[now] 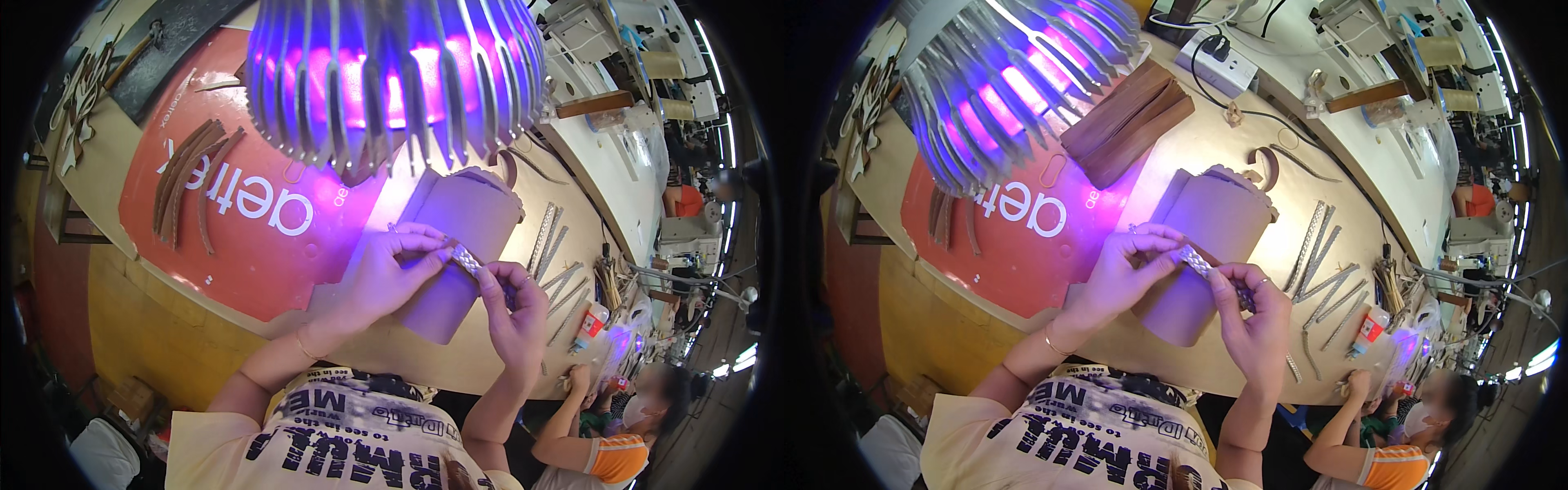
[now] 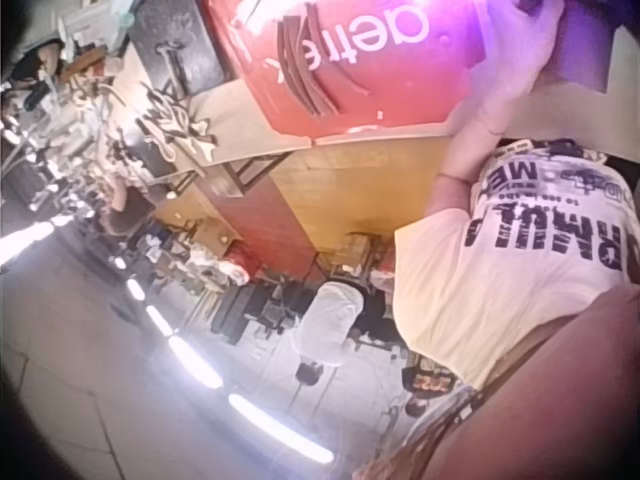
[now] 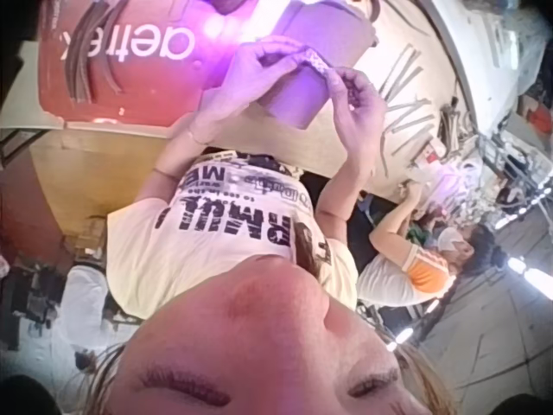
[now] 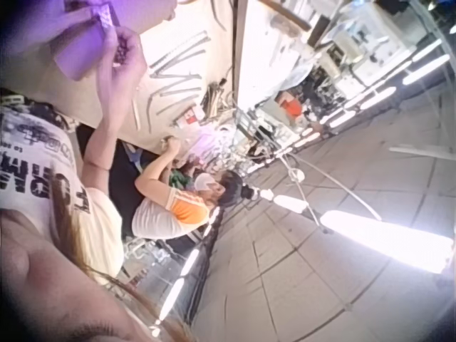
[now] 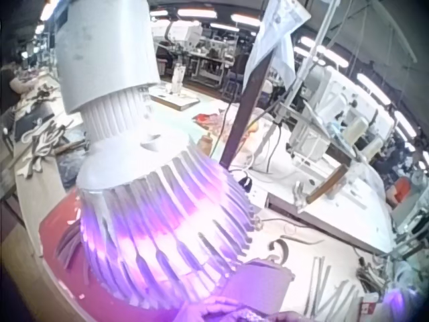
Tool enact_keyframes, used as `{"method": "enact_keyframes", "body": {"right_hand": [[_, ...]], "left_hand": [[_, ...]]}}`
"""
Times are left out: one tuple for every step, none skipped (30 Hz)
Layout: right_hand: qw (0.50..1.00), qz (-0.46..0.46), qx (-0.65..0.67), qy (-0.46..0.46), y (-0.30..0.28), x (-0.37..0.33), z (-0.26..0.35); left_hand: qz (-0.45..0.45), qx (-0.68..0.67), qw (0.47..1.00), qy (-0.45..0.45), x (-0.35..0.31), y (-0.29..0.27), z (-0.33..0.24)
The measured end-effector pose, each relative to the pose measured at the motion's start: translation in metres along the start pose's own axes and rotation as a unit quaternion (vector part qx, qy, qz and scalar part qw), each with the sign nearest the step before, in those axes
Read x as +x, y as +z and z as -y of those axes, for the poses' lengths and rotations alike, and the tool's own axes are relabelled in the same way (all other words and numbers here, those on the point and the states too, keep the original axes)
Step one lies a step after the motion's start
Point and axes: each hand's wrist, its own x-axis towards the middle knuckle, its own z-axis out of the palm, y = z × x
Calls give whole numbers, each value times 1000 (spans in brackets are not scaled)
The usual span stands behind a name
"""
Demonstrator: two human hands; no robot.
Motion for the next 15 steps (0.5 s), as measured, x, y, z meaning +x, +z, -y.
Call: {"method": "enact_keyframes", "body": {"right_hand": [[1000,-6,-27,-5,4,1,3],[999,-3,-38,-6,8,3,5],[999,0,-50,-7,12,5,7],[999,6,-52,-15,15,7,9],[998,-6,-67,-14,17,9,10],[997,-14,-72,-20,18,11,10],[996,-22,-77,-26,20,13,11],[997,-19,-78,-21,20,15,11],[997,-15,-79,-17,20,16,11],[997,-12,-79,-13,19,16,11],[997,-10,-76,-11,19,17,10],[997,-9,-73,-10,19,18,10],[998,-8,-69,-9,19,18,10],[998,-10,-69,-10,19,18,9],[998,-12,-69,-11,20,19,9]], "left_hand": [[1,-24,1000,4,0,-2,1],[-2,-44,999,-5,1,-3,2],[-6,-64,998,-17,1,-4,3],[-5,-70,997,-17,0,-5,4],[-6,-76,997,-19,-1,-4,4],[-5,-83,996,-18,-1,-4,5],[-8,-93,995,-31,-1,-3,5],[-10,-103,994,-39,-1,-3,4],[-13,-116,992,-43,-1,-2,4],[-14,-118,992,-53,-1,-2,4],[-16,-122,991,-58,0,-2,4],[-17,-129,990,-58,0,-2,3],[-19,-132,989,-65,0,-1,3],[-21,-138,988,-67,0,-1,3],[-20,-146,987,-65,0,-1,3]]}}
